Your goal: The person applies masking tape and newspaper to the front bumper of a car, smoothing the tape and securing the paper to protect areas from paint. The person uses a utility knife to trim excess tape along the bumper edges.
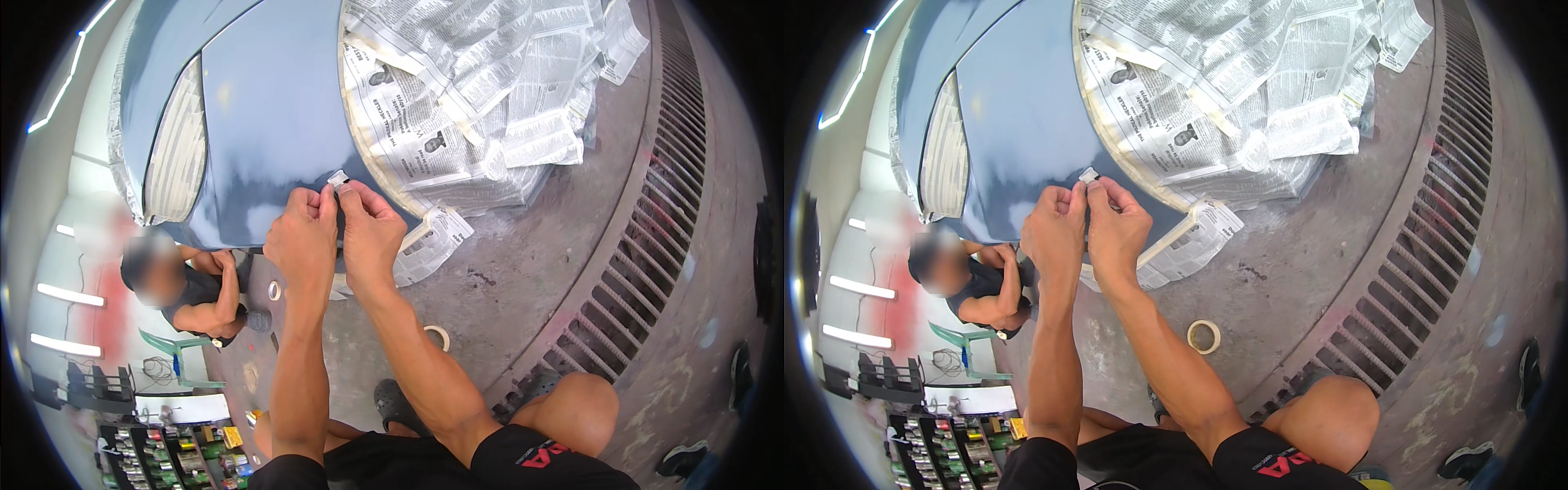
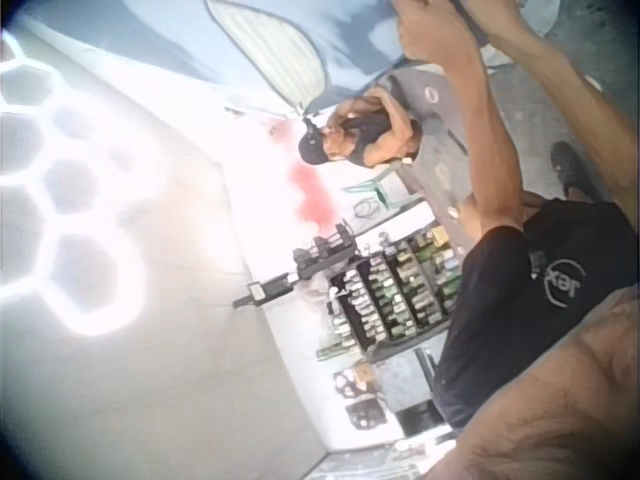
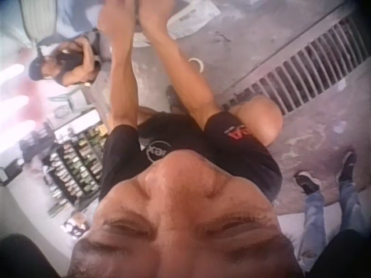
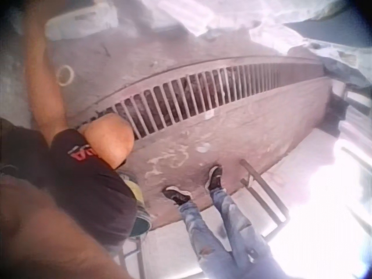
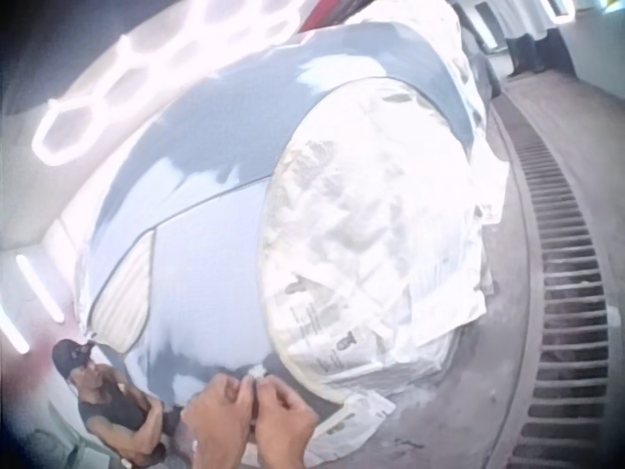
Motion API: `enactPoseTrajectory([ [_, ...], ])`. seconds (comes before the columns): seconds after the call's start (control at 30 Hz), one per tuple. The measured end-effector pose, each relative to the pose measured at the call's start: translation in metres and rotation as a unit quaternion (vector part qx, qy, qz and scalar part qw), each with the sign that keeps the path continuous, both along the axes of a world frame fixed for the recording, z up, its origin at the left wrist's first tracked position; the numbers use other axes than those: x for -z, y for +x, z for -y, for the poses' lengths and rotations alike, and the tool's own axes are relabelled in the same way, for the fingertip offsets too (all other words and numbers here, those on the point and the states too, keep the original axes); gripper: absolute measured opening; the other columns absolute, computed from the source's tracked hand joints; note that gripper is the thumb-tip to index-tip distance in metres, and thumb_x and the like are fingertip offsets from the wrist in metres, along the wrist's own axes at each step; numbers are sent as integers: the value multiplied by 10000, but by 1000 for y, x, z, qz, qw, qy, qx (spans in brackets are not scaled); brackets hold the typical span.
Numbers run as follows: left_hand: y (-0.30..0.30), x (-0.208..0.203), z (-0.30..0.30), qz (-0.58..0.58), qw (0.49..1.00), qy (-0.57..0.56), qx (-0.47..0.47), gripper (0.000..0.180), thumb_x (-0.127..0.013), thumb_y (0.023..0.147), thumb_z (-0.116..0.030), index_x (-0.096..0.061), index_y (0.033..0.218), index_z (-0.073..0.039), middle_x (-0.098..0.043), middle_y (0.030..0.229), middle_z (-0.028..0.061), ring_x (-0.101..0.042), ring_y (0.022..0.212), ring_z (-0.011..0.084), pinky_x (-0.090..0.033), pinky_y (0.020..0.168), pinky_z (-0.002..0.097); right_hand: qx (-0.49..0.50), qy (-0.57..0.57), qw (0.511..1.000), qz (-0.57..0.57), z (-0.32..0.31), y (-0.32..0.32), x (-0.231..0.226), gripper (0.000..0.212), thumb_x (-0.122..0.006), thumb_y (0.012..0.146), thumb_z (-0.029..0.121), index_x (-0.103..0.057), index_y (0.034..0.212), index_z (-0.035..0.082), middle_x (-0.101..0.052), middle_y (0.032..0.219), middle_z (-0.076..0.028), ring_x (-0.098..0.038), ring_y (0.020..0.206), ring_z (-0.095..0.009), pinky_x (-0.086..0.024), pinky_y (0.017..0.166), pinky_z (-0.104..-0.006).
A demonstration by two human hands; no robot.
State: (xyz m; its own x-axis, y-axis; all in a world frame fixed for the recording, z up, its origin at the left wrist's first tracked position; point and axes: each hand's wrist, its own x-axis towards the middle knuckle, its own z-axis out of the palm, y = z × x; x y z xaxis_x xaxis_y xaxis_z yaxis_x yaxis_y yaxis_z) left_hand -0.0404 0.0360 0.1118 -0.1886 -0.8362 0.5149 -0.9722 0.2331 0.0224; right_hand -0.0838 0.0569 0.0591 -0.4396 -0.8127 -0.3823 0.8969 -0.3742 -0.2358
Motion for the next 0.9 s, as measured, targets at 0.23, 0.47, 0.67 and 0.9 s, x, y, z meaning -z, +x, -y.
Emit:
enactPoseTrajectory([
  [0.23, 1, -1, 5, -11, 999, -6, 43, 315, -758, 986, -398, -764, 910, -92, -767, 733, 67, -741, 673, 252, -538, 665, 401, 20, 7, 999, -25, 2, -4, -8, 300, -783, 1013, 164, -740, 1175, -85, -754, 1047, -73, -664, 906, -93, -536, 766, -247],
  [0.47, 3, 2, 5, -51, 997, 6, 62, 298, -760, 985, -381, -764, 913, -92, -764, 733, 59, -725, 658, 237, -523, 655, 389, 27, -4, 1000, -9, 10, -7, -11, 263, -768, 1001, 185, -735, 1059, -69, -741, 965, -84, -668, 815, -110, -545, 721, -270],
  [0.67, 8, 6, 10, -53, 996, -7, 74, 270, -769, 976, -363, -729, 880, -114, -756, 717, 58, -730, 651, 312, -527, 620, 451, -22, 0, 999, 29, 13, -11, -4, 236, -770, 985, 188, -741, 1034, -41, -719, 956, -53, -619, 861, -106, -506, 770, -286],
  [0.9, 7, 10, 11, -58, 995, -23, 84, 265, -773, 971, -355, -729, 871, -113, -753, 711, 51, -726, 638, 305, -529, 614, 439, -38, 2, 998, 42, 13, -14, -7, 169, -778, 992, 220, -709, 902, 95, -645, 797, 49, -488, 646, -48, -362, 586, -248],
])
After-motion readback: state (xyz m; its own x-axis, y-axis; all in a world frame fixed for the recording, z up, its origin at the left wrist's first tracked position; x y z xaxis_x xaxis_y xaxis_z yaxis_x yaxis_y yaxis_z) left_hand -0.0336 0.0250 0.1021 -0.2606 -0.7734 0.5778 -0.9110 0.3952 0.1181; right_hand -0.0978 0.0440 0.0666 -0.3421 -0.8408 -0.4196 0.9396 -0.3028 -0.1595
